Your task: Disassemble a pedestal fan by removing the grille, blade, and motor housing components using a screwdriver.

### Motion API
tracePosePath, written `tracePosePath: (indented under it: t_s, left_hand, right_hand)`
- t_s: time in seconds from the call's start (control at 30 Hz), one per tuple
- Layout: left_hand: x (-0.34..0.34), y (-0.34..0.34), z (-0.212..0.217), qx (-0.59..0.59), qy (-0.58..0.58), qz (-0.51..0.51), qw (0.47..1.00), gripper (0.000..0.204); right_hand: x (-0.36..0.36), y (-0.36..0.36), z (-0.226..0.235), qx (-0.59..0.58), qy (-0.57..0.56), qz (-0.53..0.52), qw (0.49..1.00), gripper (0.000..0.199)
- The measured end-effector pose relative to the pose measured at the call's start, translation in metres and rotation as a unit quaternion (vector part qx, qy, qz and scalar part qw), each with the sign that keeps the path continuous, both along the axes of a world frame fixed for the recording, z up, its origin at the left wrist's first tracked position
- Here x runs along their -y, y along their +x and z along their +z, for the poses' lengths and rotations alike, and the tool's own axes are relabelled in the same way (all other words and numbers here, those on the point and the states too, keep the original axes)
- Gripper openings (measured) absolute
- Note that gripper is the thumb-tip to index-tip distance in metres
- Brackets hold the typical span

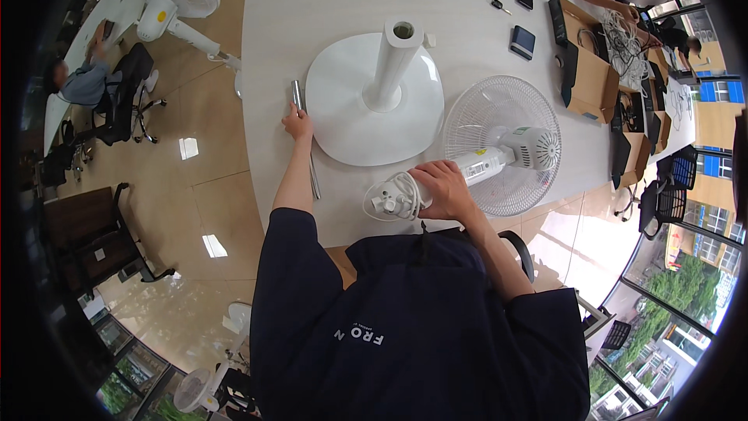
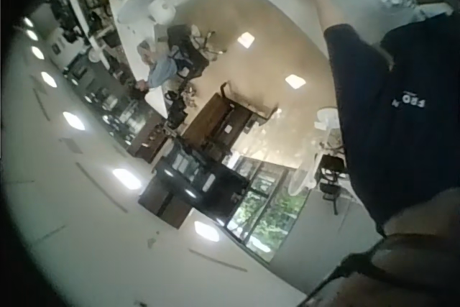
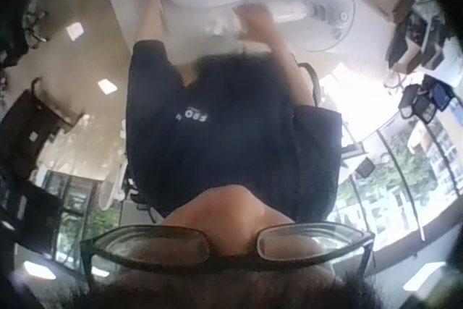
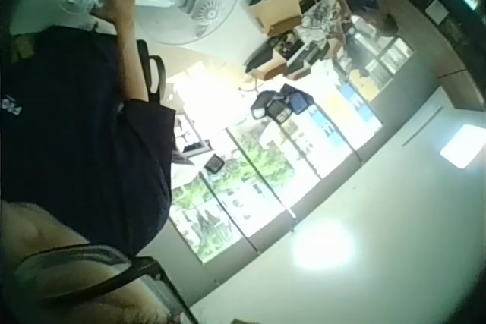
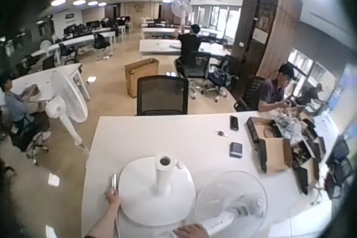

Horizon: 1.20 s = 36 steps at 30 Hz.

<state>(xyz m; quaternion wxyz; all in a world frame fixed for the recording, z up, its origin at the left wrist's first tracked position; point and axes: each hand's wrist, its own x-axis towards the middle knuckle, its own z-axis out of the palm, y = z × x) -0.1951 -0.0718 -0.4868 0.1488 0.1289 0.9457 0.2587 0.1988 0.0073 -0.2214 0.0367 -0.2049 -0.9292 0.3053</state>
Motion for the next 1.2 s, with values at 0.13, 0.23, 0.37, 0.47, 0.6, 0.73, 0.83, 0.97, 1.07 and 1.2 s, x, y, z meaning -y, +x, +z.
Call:
tracePosePath:
  t_s: [0.13, 0.23, 0.37, 0.47, 0.6, 0.73, 0.83, 0.97, 1.07, 1.2]
  left_hand:
    - [0.000, 0.003, -0.005, 0.004, 0.001, 0.016, 1.000, 0.053]
    - [0.003, 0.000, -0.010, -0.042, 0.025, -0.022, 0.999, 0.050]
    - [0.005, -0.008, -0.009, 0.054, 0.119, 0.036, 0.991, 0.046]
    - [0.008, 0.001, -0.002, 0.049, 0.156, 0.061, 0.985, 0.044]
    - [0.021, 0.009, 0.015, 0.062, 0.175, 0.081, 0.979, 0.048]
    - [0.034, 0.016, 0.030, 0.036, 0.111, 0.095, 0.989, 0.057]
    - [0.044, 0.035, 0.071, -0.084, 0.027, 0.086, 0.992, 0.055]
    - [0.021, 0.151, 0.270, 0.107, 0.257, -0.243, 0.929, 0.043]
    - [0.010, 0.240, 0.325, 0.019, 0.195, -0.484, 0.853, 0.059]
    - [-0.024, 0.348, 0.294, -0.042, 0.086, -0.558, 0.824, 0.077]
  right_hand:
    - [0.000, -0.002, 0.006, 0.015, -0.011, -0.005, 1.000, 0.078]
    - [0.004, 0.000, 0.005, 0.034, -0.001, -0.012, 0.999, 0.080]
    - [0.010, 0.001, 0.002, 0.036, 0.012, -0.028, 0.999, 0.083]
    - [0.013, 0.005, -0.001, 0.037, 0.032, -0.046, 0.998, 0.086]
    - [0.018, 0.009, 0.006, 0.034, 0.049, -0.061, 0.996, 0.096]
    - [0.017, 0.020, 0.019, 0.036, 0.034, -0.062, 0.997, 0.103]
    - [0.021, 0.050, 0.033, -0.019, 0.005, -0.151, 0.988, 0.099]
    - [0.006, 0.181, -0.029, -0.061, 0.076, -0.478, 0.873, 0.082]
    - [-0.029, 0.302, -0.112, -0.048, -0.107, -0.727, 0.677, 0.080]
    - [-0.046, 0.330, -0.142, -0.215, -0.434, -0.724, 0.491, 0.103]
